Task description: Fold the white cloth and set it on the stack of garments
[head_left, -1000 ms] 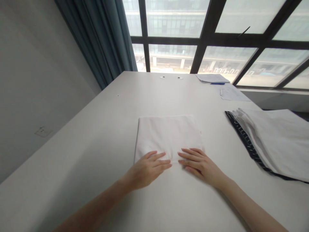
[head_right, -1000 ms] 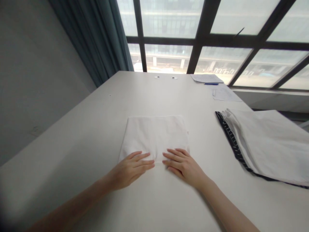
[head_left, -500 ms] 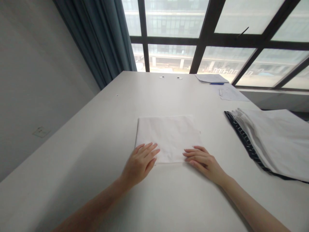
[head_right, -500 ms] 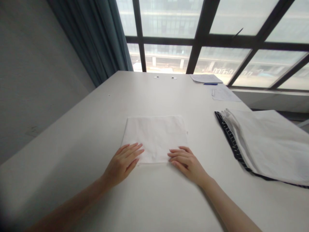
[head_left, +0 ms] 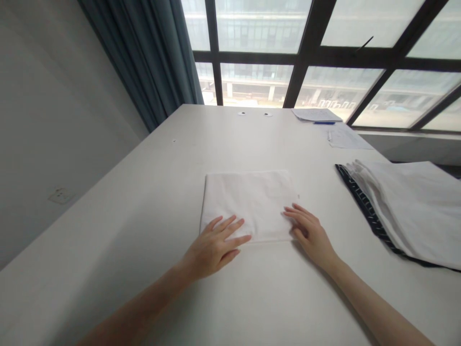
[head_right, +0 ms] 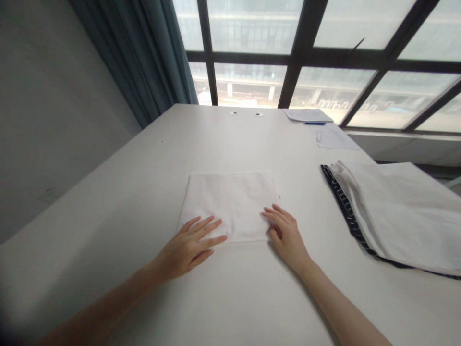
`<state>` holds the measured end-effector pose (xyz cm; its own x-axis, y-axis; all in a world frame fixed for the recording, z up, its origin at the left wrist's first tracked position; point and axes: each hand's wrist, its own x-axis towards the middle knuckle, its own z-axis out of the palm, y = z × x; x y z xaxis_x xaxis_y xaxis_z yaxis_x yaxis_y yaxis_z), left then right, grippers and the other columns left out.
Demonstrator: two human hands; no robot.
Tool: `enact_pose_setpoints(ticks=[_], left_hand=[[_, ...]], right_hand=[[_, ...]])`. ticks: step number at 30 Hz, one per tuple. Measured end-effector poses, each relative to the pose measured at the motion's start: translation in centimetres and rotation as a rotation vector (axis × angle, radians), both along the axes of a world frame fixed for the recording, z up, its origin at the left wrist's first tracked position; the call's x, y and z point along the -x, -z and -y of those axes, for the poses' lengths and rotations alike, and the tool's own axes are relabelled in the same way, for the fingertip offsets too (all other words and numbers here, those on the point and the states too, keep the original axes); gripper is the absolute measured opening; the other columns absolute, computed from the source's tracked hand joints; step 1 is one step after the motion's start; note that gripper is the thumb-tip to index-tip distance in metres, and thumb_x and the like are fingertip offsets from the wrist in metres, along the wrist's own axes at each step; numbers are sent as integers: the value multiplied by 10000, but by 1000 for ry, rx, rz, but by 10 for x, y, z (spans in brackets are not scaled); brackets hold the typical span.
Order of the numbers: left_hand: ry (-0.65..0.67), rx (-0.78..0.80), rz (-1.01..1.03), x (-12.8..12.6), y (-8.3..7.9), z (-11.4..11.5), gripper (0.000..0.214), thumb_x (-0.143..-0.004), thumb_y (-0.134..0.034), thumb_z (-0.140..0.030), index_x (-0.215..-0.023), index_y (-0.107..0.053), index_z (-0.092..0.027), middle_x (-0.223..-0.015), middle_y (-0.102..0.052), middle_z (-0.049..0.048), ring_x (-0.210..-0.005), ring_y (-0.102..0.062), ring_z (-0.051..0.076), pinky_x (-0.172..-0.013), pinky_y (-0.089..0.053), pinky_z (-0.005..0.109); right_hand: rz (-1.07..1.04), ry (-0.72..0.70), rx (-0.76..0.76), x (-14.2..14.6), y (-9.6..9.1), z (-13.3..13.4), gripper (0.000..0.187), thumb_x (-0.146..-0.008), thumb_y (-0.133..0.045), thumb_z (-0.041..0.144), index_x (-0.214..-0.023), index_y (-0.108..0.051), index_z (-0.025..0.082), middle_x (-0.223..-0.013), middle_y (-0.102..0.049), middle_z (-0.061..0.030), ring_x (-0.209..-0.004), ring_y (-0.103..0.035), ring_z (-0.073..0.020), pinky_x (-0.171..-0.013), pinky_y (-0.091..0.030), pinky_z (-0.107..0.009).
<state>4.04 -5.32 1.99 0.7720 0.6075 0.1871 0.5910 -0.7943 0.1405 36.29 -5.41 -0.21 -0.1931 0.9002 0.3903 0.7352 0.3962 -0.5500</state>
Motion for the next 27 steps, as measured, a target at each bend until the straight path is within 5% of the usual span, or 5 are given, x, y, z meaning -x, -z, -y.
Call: enact_pose_setpoints(ticks=[16, 22, 27], left_hand=[[-34, 110, 61, 0, 2, -2, 422, -988, -435, -248, -1401, -476, -324, -1508, -437, 15, -1420, -354, 212, -1155, -273, 455], [-285, 155, 360, 5, 12, -9, 392, -993, -346, -195, -1336, -526, -253, -1316, -633, 38, -1332, -480, 170, -1149, -291, 454], [-408, 91, 309, 4, 15, -8, 403, -950, -402, -159, -1322, -522, -259, -1383, -579, 54, -1388, -405, 214, -1160, -201, 538]], right_hand=[[56, -34, -1, -2, 0, 0, 557, -723, -427, 38, -1193, -639, 249, -1299, -638, -58, -1310, -486, -272, -1045, -400, -554], [56, -37, -3, -2, 0, 0, 558, -720, -423, 31, -1182, -643, 250, -1299, -638, -57, -1307, -491, -267, -1044, -402, -546], [40, -29, 4, -2, 0, 0, 527, -752, -414, 41, -1178, -645, 249, -1295, -640, -55, -1311, -485, -257, -1051, -394, -535]])
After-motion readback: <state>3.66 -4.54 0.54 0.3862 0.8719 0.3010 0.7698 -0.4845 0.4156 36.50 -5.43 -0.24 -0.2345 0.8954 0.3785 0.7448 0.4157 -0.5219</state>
